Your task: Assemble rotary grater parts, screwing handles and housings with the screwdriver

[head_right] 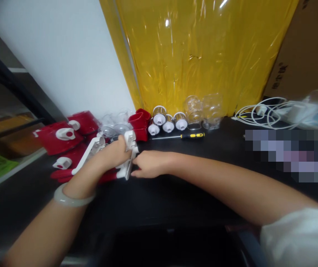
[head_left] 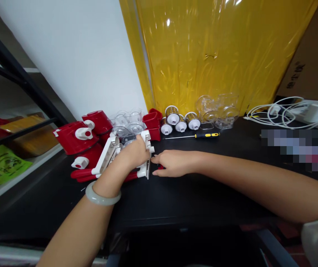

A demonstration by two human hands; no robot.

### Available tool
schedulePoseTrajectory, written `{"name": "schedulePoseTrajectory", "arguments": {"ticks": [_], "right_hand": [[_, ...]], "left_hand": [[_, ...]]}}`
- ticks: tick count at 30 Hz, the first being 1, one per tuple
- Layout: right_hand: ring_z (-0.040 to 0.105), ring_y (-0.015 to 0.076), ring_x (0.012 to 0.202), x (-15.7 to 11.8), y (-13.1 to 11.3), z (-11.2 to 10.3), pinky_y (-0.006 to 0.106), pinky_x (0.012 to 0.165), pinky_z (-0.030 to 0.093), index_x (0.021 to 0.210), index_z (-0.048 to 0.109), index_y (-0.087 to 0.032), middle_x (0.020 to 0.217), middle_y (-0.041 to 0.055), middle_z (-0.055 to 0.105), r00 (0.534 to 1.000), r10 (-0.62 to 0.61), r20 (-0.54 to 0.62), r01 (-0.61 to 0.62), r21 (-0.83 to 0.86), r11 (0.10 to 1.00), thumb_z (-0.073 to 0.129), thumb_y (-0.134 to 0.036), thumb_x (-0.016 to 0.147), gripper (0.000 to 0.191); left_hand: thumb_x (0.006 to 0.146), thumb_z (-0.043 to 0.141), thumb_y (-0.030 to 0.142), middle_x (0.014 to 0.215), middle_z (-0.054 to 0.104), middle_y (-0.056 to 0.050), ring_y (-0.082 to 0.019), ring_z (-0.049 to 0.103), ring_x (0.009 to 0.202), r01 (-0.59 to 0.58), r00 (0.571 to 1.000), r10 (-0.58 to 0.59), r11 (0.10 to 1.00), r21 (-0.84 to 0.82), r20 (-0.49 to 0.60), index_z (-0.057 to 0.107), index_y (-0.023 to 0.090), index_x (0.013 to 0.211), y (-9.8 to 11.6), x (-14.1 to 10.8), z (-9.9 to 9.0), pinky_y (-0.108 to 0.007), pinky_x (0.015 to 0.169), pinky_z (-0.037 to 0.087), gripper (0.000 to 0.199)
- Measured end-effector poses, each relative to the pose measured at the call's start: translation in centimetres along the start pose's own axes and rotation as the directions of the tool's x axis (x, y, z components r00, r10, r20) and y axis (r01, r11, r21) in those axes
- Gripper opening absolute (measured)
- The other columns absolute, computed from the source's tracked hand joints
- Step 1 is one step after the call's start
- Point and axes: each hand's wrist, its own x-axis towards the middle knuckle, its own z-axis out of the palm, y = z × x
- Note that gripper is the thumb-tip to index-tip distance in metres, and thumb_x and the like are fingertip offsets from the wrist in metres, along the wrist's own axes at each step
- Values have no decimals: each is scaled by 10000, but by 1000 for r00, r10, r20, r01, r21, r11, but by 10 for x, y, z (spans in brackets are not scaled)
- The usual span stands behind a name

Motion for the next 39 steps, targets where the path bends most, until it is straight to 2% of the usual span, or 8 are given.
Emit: {"name": "schedulePoseTrajectory", "arguments": {"ticks": [2,4,7,9,11,23,34,39], "right_hand": [[667,264,890,-1,-5,0,364,794,490,1093,654,-109,1008,165,698,999,22,46,-22,-9,1000,505,-421,913,389],[642,312,1028,-1,-9,1,451,911,466,1152,633,-96,1127,205,669,997,41,59,-40,-11,999,494,-435,914,437],[441,362,1329,-1,-10,6,611,1091,272,1256,576,-107,1360,228,540,998,52,25,-51,-9,999,509,-433,904,485],[326,367,1408,0,-8,9,671,1110,173,1303,540,-112,1427,225,477,999,48,13,-48,16,999,528,-417,893,511],[305,376,1418,1,-6,11,698,1102,150,1323,525,-105,1432,233,470,999,45,7,-45,48,998,548,-401,883,531],[350,368,1398,1,0,14,692,1107,161,1386,467,-78,1443,244,452,999,32,-30,-33,-50,998,505,-387,911,569],[307,366,1420,1,-1,15,704,1101,158,1443,395,-67,1478,242,404,999,43,2,-43,-32,999,514,-390,902,640],[289,363,1429,3,1,15,694,1110,152,1460,374,-71,1499,236,373,998,61,11,-60,-33,998,507,-386,903,653]], "left_hand": [[815,449,258,986,706,-280,-341,702,899,24,999,-23,1000,-17,22,290,-90,1358,-1,1,2,-356,677,485,665],[813,450,258,1016,701,-281,-339,698,918,33,999,-32,999,-11,33,157,-111,1427,-2,3,4,-349,678,481,774],[818,449,262,1042,700,-272,-323,696,942,14,1000,-14,1000,8,21,82,-107,1462,-5,5,7,-332,699,476,828],[823,448,266,1048,701,-267,-309,699,941,8,1000,-8,1000,6,8,66,-101,1471,-7,6,9,-323,711,474,836],[835,439,273,1041,702,-268,-305,703,930,3,1000,-3,1000,7,0,53,-99,1474,-8,7,10,-323,714,472,834],[856,447,288,1071,696,-254,-334,687,990,60,998,-59,997,53,-20,-25,-51,1495,-7,12,14,-351,758,474,864],[857,429,287,1063,699,-235,-315,692,968,110,993,-105,991,82,-62,111,-16,1498,-8,12,14,-337,740,483,778],[858,446,305,1072,699,-233,-315,690,974,91,994,-87,993,74,-62,97,-12,1502,-8,10,13,-341,746,484,798]]}}
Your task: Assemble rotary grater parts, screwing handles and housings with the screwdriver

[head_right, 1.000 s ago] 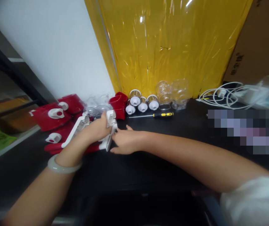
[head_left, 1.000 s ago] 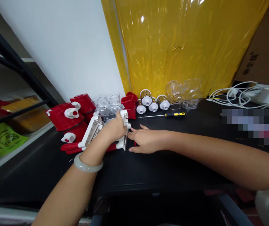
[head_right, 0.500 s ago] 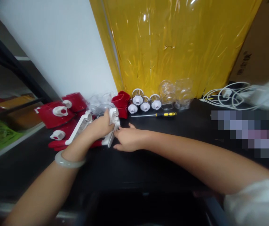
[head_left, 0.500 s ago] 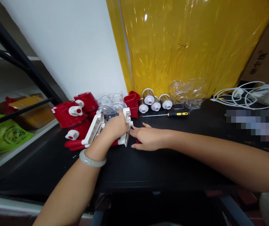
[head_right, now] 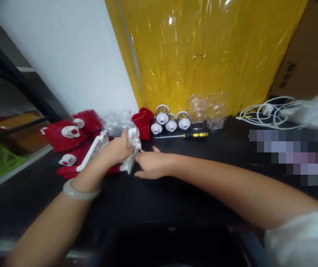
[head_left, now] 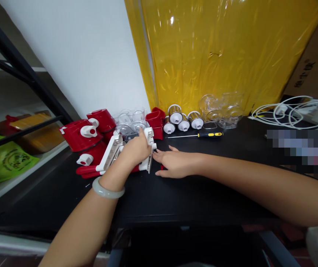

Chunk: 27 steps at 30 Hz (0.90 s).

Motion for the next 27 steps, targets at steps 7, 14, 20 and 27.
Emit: {"name": "schedulePoseTrajectory", "arguments": {"ticks": [7,14,20,27], "right_hand": [[283,369,1430,0,2,2,704,1100,160,1475,348,-63,1512,237,349,1000,-10,-15,10,2,1000,503,-387,902,676],[317,376,1412,0,0,2,697,1099,175,1438,411,-80,1473,241,412,999,-11,-31,12,11,1000,526,-381,898,629],[339,368,1404,-2,-4,-1,694,1097,182,1388,464,-70,1436,252,456,1000,-27,-10,27,-16,1000,507,-380,913,569],[379,367,1382,-1,-5,0,680,1092,225,1335,518,-86,1387,244,511,999,-42,-31,41,-35,999,513,-386,908,522]], "left_hand": [[849,460,279,1061,700,-239,-319,693,966,-4,1000,4,1000,10,-8,111,-10,1499,2,-3,-2,-342,748,486,792],[847,428,228,1095,687,-252,-338,687,988,-1,1000,2,1000,22,-24,90,-1,1510,3,-3,0,-375,783,495,779],[851,408,202,1084,691,-247,-325,687,996,23,1000,-22,999,38,-22,85,-9,1508,6,-5,-2,-376,801,496,762],[855,386,190,1062,696,-258,-343,687,990,37,999,-36,998,48,-29,130,-15,1499,9,-7,-3,-401,806,498,723]]}}
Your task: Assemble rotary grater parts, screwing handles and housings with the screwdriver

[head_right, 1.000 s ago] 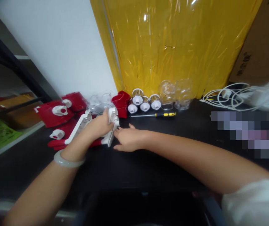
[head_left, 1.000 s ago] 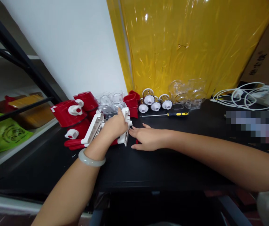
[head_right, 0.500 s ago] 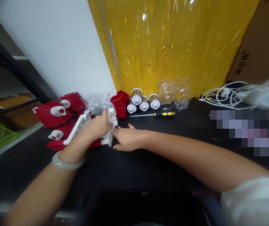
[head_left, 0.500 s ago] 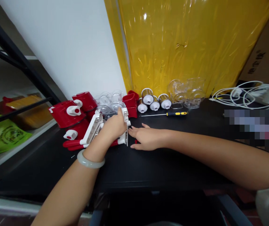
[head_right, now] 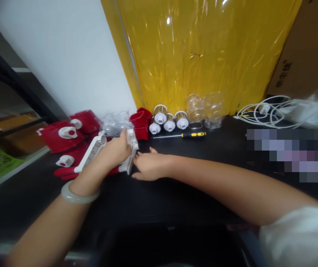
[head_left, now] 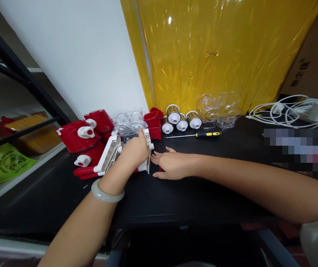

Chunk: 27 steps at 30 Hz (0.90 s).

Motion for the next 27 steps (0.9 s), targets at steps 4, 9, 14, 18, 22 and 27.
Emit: {"name": "schedulePoseTrajectory", "arguments": {"ticks": [4,9,14,18,22,27], "right_hand": [[375,347,1389,0,-2,1,670,1105,208,1345,507,-99,1401,239,500,1000,1,17,-1,-10,1000,495,-389,914,520],[351,353,1401,0,-3,2,688,1103,188,1386,461,-89,1438,244,458,1000,0,9,0,-1,1000,501,-385,910,562],[323,351,1416,0,-3,3,698,1102,170,1420,423,-77,1481,246,398,1000,-8,4,8,12,1000,508,-371,909,595],[316,368,1415,1,0,7,717,1087,169,1441,395,-59,1494,259,365,1000,-8,-15,7,-8,1000,520,-355,905,626],[316,377,1412,2,4,7,723,1082,168,1446,398,-68,1492,257,370,1000,-7,-27,7,-13,1000,516,-364,907,626],[345,375,1399,1,4,6,730,1076,158,1432,425,-94,1472,235,416,999,-12,-49,11,-16,1000,510,-366,908,597]], "left_hand": [[854,400,200,1056,700,-243,-329,692,983,-5,1000,5,1000,-11,-5,156,0,1492,0,0,0,-380,800,499,711],[863,441,273,1086,691,-242,-324,690,980,-35,999,35,999,-24,-13,171,13,1484,-2,0,0,-371,801,495,725],[849,469,299,1068,689,-254,-340,689,975,-18,1000,18,1000,-7,-5,140,-6,1492,-2,2,1,-369,766,494,785],[847,486,332,1046,692,-254,-337,695,960,-5,1000,5,1000,10,-9,122,-6,1499,-3,4,4,-356,751,491,819],[845,480,329,1046,696,-252,-350,693,958,-4,1000,4,1000,-1,-6,129,4,1500,-4,5,4,-371,750,492,811],[865,429,293,1073,689,-257,-346,686,989,27,1000,-27,999,-43,-5,151,-2,1495,-3,4,0,-382,789,490,750]]}}
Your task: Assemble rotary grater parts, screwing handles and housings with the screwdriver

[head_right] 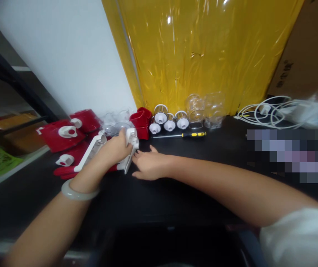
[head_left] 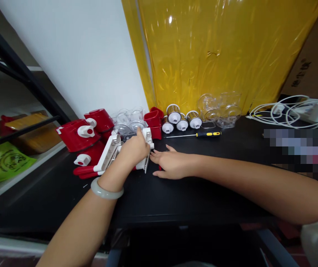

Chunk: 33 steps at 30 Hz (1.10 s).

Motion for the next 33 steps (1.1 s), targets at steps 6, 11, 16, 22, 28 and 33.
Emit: {"name": "schedulePoseTrajectory", "arguments": {"ticks": [6,11,16,22,28,33], "right_hand": [[340,358,1404,0,1,-1,699,1096,153,1416,441,-86,1461,240,430,999,5,39,-4,-29,1000,479,-382,919,580],[353,368,1395,-1,1,0,718,1083,158,1385,479,-80,1429,238,471,999,-6,38,7,-18,1000,487,-374,914,556],[333,352,1409,0,0,-1,712,1092,139,1402,455,-78,1443,238,455,998,9,63,-7,-31,1000,470,-381,925,565],[350,348,1400,0,-1,-2,695,1095,166,1375,490,-103,1435,223,472,999,4,51,-2,-28,1000,455,-357,938,507],[493,327,1290,-1,0,-9,611,1094,263,1265,591,-140,1309,185,593,1000,-18,-8,17,-52,999,475,-371,934,420],[664,228,852,-3,-3,-35,394,898,450,990,713,-150,907,112,718,994,-11,-105,-1,-119,993,454,-336,943,322]], "left_hand": [[877,418,275,1092,683,-259,-339,686,984,-2,1000,1,1000,-25,-15,173,-7,1480,-1,1,-1,-398,829,484,709],[872,400,253,1071,686,-264,-361,683,985,7,1000,-7,999,-40,-3,168,2,1486,0,0,-2,-419,805,492,702],[866,433,284,1073,686,-255,-357,679,1004,10,1000,-11,999,-31,-21,194,8,1470,0,-1,-3,-410,806,497,706],[888,426,353,1075,686,-246,-354,676,1012,28,999,-28,1000,-3,-32,209,17,1470,1,0,-3,-406,812,494,706],[912,395,469,1086,687,-235,-371,672,1002,51,994,-51,999,5,-94,246,63,1470,3,-3,-6,-435,817,490,706],[930,337,519,996,701,-197,-361,685,929,73,975,-71,997,-1,-209,400,112,1387,0,-7,-12,-434,783,500,615]]}}
